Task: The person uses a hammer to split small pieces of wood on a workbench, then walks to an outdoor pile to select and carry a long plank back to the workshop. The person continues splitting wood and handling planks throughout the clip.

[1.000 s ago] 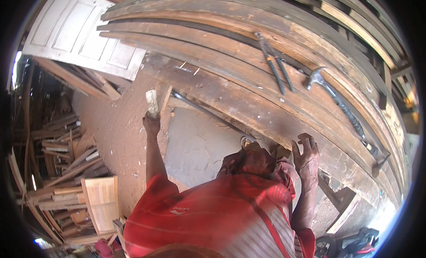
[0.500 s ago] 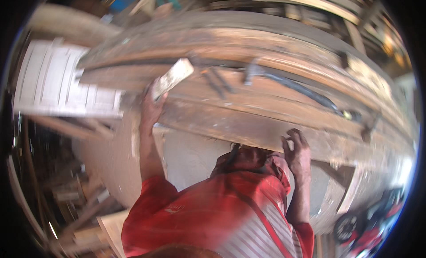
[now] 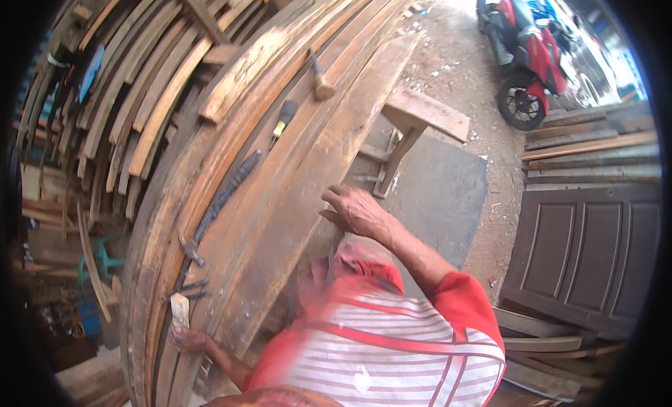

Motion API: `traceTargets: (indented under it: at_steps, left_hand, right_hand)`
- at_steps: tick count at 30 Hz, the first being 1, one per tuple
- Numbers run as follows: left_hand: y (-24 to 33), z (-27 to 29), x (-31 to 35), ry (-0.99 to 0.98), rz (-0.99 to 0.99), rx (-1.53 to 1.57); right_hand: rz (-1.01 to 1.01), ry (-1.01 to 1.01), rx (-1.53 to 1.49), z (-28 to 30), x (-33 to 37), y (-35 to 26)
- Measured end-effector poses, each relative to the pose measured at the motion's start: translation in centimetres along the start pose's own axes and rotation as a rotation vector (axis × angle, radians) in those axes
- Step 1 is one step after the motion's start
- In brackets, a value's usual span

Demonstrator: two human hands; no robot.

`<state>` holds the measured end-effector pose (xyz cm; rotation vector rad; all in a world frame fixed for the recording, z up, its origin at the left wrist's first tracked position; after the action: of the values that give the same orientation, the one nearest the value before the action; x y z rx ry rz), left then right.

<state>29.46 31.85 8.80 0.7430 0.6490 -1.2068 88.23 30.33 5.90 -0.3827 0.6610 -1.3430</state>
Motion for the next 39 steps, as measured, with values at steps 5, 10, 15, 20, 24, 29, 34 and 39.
traceTargets:
  at_steps: [5,10,15,20,24,29,34,39]
  left_hand:
    - [2.3,1.9,0.1,-0.045,-0.053,-0.012]
    - [2.6,2.5,0.4,-0.056,0.073,-0.161]
    - [-1.8,-0.5,1.3,-0.066,0.172,-0.420]
    - [6.8,6.0,1.3,0.034,0.167,-0.194]
    - [24.6,7.0,6.2,-0.128,0.056,0.612]
    - [54.3,9.5,23.4,-0.981,-0.261,1.028]
    - [72.7,20.8,51.2,-1.583,-1.572,0.892]
    - [79.9,33.5,60.0,-1.615,-2.098,0.761]
  right_hand:
    - [-0.394,0.015,0.126,0.2,12.1,3.0]
    - [-0.524,-0.366,-0.031,-7.4,23.6,1.8]
    - [-0.522,-0.385,-0.003,-5.7,26.0,2.2]
    - [-0.467,-0.188,0.029,1.6,25.7,4.4]
    - [-0.546,-0.116,-0.009,6.1,29.7,9.3]
    - [-0.713,-0.106,0.019,12.6,38.1,16.2]
    - [-0.956,0.059,0.037,21.0,48.9,21.9]
    - [-0.981,0.303,0.029,26.6,53.2,25.8]
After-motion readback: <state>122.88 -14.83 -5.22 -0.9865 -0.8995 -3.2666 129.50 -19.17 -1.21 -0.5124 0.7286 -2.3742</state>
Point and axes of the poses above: each hand's wrist, its own x-axis away from the middle knuckle, its own z-axis out of the back of the hand, y = z × x, the point moved 10 cm from there along -x, towards the middle knuckle, and after that the axes turned 8 degrees about z, right-handed, at the moved point
